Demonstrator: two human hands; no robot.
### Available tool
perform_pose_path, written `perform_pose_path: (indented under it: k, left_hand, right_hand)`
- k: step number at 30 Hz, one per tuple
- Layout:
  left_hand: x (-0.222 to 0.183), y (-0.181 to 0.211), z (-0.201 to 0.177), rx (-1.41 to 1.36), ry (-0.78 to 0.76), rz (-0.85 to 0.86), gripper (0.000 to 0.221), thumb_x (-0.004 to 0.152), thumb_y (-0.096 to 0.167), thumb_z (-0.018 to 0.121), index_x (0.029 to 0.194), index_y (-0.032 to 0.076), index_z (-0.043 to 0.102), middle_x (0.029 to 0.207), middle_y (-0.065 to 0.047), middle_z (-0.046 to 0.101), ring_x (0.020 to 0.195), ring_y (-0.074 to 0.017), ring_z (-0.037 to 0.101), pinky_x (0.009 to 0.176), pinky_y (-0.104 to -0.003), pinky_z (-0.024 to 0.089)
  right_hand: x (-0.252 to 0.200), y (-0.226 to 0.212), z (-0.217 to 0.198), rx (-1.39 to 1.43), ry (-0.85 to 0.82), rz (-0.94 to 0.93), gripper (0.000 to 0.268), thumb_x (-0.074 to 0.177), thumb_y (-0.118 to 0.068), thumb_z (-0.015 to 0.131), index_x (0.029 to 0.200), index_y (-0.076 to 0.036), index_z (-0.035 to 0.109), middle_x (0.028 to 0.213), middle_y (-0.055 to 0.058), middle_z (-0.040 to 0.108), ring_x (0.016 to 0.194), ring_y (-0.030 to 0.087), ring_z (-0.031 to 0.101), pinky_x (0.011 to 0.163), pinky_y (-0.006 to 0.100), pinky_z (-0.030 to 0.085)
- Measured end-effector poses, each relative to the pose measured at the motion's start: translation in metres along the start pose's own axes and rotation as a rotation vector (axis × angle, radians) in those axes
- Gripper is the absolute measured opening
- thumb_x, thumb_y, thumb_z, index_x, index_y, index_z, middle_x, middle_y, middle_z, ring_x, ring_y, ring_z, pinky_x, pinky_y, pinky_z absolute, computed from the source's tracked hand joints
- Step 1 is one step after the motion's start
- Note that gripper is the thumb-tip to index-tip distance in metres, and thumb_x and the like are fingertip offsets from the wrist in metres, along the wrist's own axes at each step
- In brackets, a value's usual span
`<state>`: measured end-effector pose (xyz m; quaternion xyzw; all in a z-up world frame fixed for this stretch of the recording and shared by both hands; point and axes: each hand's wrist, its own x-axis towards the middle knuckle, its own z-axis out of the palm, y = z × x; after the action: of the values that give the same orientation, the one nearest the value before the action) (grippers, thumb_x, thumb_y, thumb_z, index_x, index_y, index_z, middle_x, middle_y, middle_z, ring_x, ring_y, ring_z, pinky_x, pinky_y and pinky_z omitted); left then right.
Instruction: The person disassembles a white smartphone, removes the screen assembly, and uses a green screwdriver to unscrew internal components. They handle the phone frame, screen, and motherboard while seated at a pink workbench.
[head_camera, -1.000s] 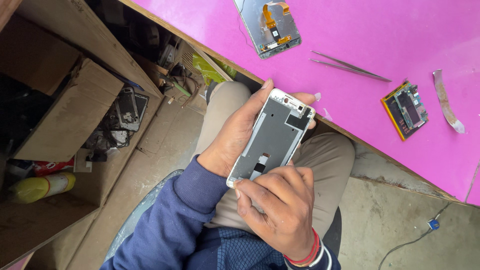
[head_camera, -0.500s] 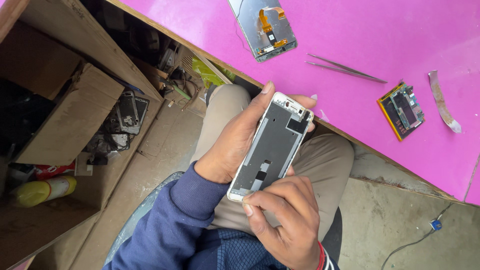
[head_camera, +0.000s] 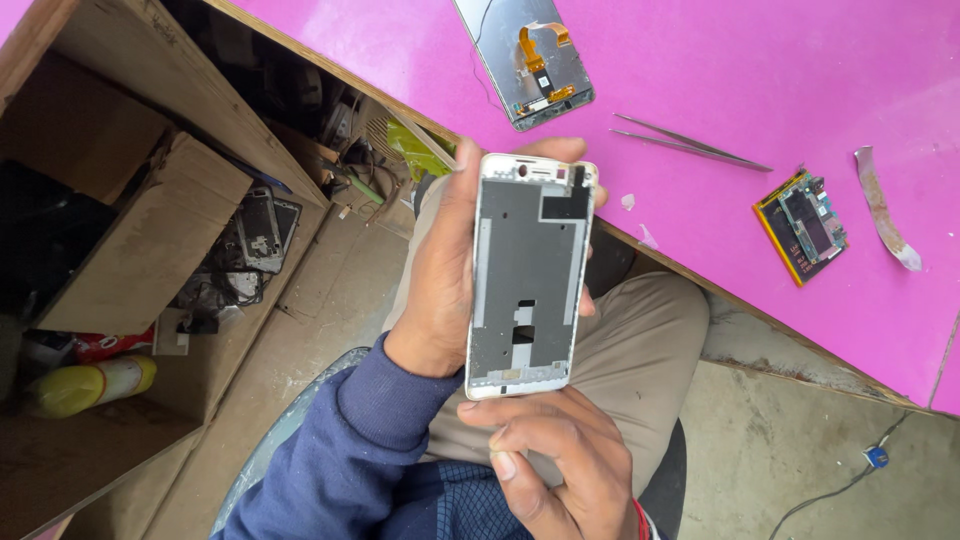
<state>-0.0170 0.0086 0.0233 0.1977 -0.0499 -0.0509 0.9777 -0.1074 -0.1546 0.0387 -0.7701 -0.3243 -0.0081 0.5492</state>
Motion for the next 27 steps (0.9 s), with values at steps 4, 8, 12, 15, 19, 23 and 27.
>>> perform_pose_path:
  k: [4, 8, 12, 15, 19, 23, 27]
  left_hand:
    - [0.002, 0.001, 0.004, -0.083, 0.076, 0.271, 0.072, 0.111, 0.057, 0.032, 0.156, 0.001, 0.043, 0.12, -0.022, 0.064, 0.097, -0.0265, 0.069, 0.071, -0.049, 0.065]
    - [-0.007, -0.007, 0.01, -0.12, 0.103, 0.511, 0.069, 0.106, 0.054, 0.042, 0.152, 0.002, 0.042, 0.122, -0.019, 0.059, 0.105, -0.0284, 0.065, 0.086, -0.058, 0.062]
    - [-0.026, -0.002, 0.013, -0.161, -0.078, 0.508, 0.067, 0.094, 0.041, 0.055, 0.149, 0.006, 0.044, 0.122, -0.012, 0.053, 0.116, -0.0263, 0.056, 0.114, -0.062, 0.046]
    - [-0.031, -0.007, 0.022, -0.161, -0.108, 0.371, 0.073, 0.086, 0.044, 0.062, 0.145, 0.003, 0.044, 0.117, -0.011, 0.048, 0.114, -0.0271, 0.051, 0.123, -0.059, 0.03]
    - [-0.028, -0.033, 0.045, -0.095, 0.11, 0.284, 0.095, 0.078, 0.046, 0.068, 0.156, 0.003, 0.037, 0.144, -0.015, 0.044, 0.136, -0.0265, 0.047, 0.121, -0.051, 0.036]
    - [-0.026, -0.04, 0.044, 0.002, 0.014, -0.01, 0.1, 0.076, 0.046, 0.07, 0.159, 0.004, 0.033, 0.149, -0.015, 0.044, 0.135, -0.0279, 0.049, 0.118, -0.045, 0.038]
    - [-0.018, -0.036, 0.027, -0.006, -0.186, -0.186, 0.091, 0.079, 0.047, 0.064, 0.153, 0.0, 0.038, 0.153, -0.02, 0.046, 0.137, -0.0288, 0.051, 0.115, -0.048, 0.042]
  right_hand:
    - [-0.006, 0.005, -0.003, 0.263, 0.034, 0.17, 0.01, 0.1, -0.008, 0.061, 0.107, -0.001, 0.062, 0.105, 0.017, 0.074, 0.111, 0.033, 0.074, 0.103, 0.049, 0.059]
    - [-0.009, 0.014, 0.001, 0.77, 0.29, 0.331, 0.019, 0.104, -0.003, 0.052, 0.118, 0.007, 0.061, 0.103, 0.018, 0.067, 0.115, 0.036, 0.067, 0.11, 0.056, 0.051]
    - [0.005, 0.023, -0.008, 0.929, 0.625, 0.27, 0.018, 0.108, 0.0, 0.05, 0.121, 0.008, 0.06, 0.1, 0.016, 0.064, 0.1, 0.025, 0.063, 0.106, 0.061, 0.055]
    - [0.02, 0.021, -0.023, 0.859, 0.716, 0.236, 0.016, 0.111, -0.003, 0.052, 0.122, 0.006, 0.059, 0.103, 0.015, 0.065, 0.104, 0.025, 0.065, 0.1, 0.05, 0.055]
    - [0.041, 0.015, -0.029, 0.666, 0.813, 0.264, 0.014, 0.107, -0.001, 0.057, 0.119, 0.005, 0.062, 0.107, 0.015, 0.067, 0.099, 0.019, 0.067, 0.086, 0.038, 0.056]
    - [0.051, 0.008, -0.035, 0.401, 0.763, 0.251, 0.013, 0.106, 0.001, 0.059, 0.119, 0.004, 0.064, 0.109, 0.014, 0.069, 0.101, 0.016, 0.068, 0.089, 0.029, 0.056]
    - [0.051, 0.002, -0.045, 0.081, 0.723, 0.437, 0.016, 0.1, -0.002, 0.063, 0.116, 0.002, 0.064, 0.107, 0.014, 0.073, 0.096, 0.016, 0.07, 0.068, 0.025, 0.054]
